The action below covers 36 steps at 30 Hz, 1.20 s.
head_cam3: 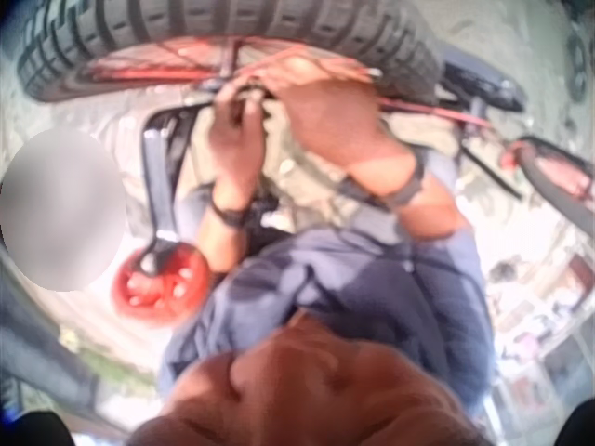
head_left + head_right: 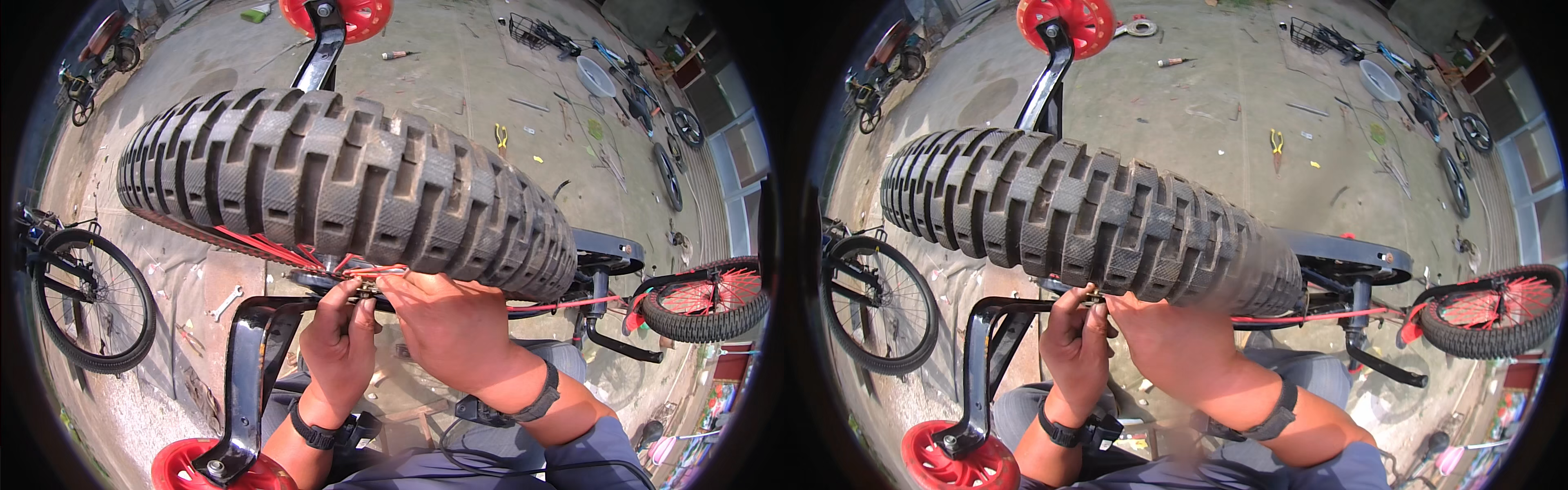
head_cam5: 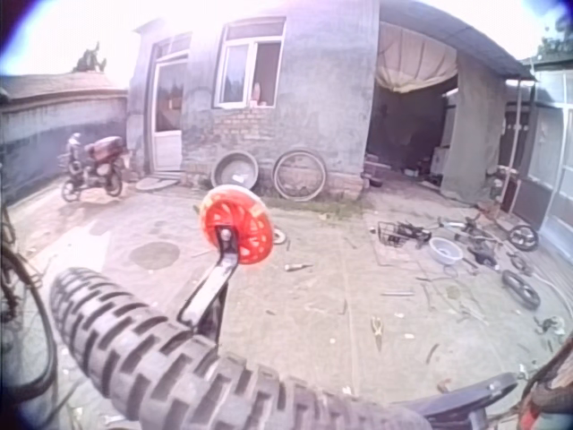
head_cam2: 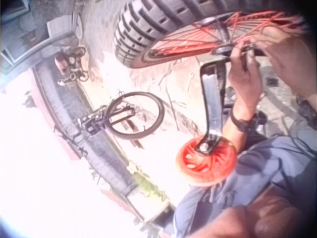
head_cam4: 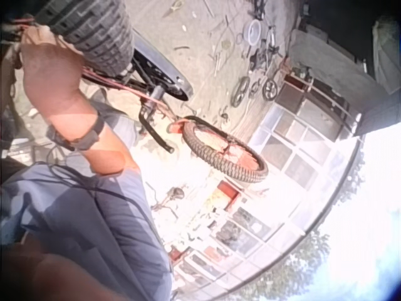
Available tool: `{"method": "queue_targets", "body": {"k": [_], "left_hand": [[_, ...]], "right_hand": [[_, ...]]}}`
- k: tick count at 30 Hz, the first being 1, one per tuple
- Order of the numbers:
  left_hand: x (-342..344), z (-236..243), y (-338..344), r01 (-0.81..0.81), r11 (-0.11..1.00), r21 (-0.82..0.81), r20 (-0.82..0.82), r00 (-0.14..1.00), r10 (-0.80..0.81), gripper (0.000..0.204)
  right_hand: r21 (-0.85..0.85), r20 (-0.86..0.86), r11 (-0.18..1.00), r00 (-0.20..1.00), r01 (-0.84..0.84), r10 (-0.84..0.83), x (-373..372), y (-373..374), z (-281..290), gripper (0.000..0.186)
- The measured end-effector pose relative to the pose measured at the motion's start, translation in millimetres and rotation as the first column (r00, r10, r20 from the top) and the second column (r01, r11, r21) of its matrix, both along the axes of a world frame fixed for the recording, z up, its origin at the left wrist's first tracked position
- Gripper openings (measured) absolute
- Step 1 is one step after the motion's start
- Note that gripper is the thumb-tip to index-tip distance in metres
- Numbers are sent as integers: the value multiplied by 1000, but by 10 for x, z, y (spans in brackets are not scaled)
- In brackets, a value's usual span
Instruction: The person works on the rear wheel of a bicycle that is upside down on a stand. They use a multi-tool to adjust the rear derailleur and inspect the wheel hub and spokes.
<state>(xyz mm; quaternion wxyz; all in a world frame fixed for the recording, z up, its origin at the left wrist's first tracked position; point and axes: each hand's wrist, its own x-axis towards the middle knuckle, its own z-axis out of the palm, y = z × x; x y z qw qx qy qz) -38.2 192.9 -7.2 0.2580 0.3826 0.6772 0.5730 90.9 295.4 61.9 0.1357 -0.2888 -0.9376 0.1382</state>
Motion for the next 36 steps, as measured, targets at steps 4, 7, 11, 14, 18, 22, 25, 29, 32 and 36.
{"method": "queue_targets", "body": {"k": [4, 7, 11, 14, 18, 22, 25, 29, 32, 36], "left_hand": [[12, 60, -4, -30, 998, -55, 36, 999, 32, 33], [-3, 36, 5, -23, 1000, -7, -73, 997, 23, 29], [-67, 92, -61, 40, 999, 0, -118, 992, -39, 23], [-290, 80, -219, 204, 979, -20, -118, 972, -205, 21], [-836, -14, -529, 421, 856, -300, 294, 894, -337, 21], [-1241, 343, -684, 373, 870, -321, 345, 902, -260, 15], [-1414, 722, -411, 338, 914, -222, 142, 939, -313, 15], [-1525, 827, -146, 434, 870, -235, 23, 897, -441, 14], [-1554, 884, -21, 460, 831, -314, 24, 879, -477, 12], [-1510, 862, -61, 465, 839, -282, 114, 885, -452, 13]], "right_hand": [[-2, 30, 1000, 1000, -8, 8, 11, 26, 37, 39], [-41, -16, 999, 1000, -5, 5, 37, 34, -9, 38], [-73, -34, 997, 999, 26, -29, 45, 10, -15, 32], [-87, -18, 996, 1000, 24, -26, 44, -9, 8, 25], [-78, -24, 994, 997, 74, -76, 35, -2, 45, 21], [-56, 9, 995, 997, 83, -83, -30, 4, 56, 20], [-4, -37, 998, 998, 60, -60, -83, -22, 37, 18], [40, -109, 997, 992, 62, -57, -109, -14, -2, 17], [-7, -90, 998, 994, 57, -57, -45, 22, -19, 19], [-104, -131, 994, 990, 46, -59, 19, 47, 135, 23]]}}
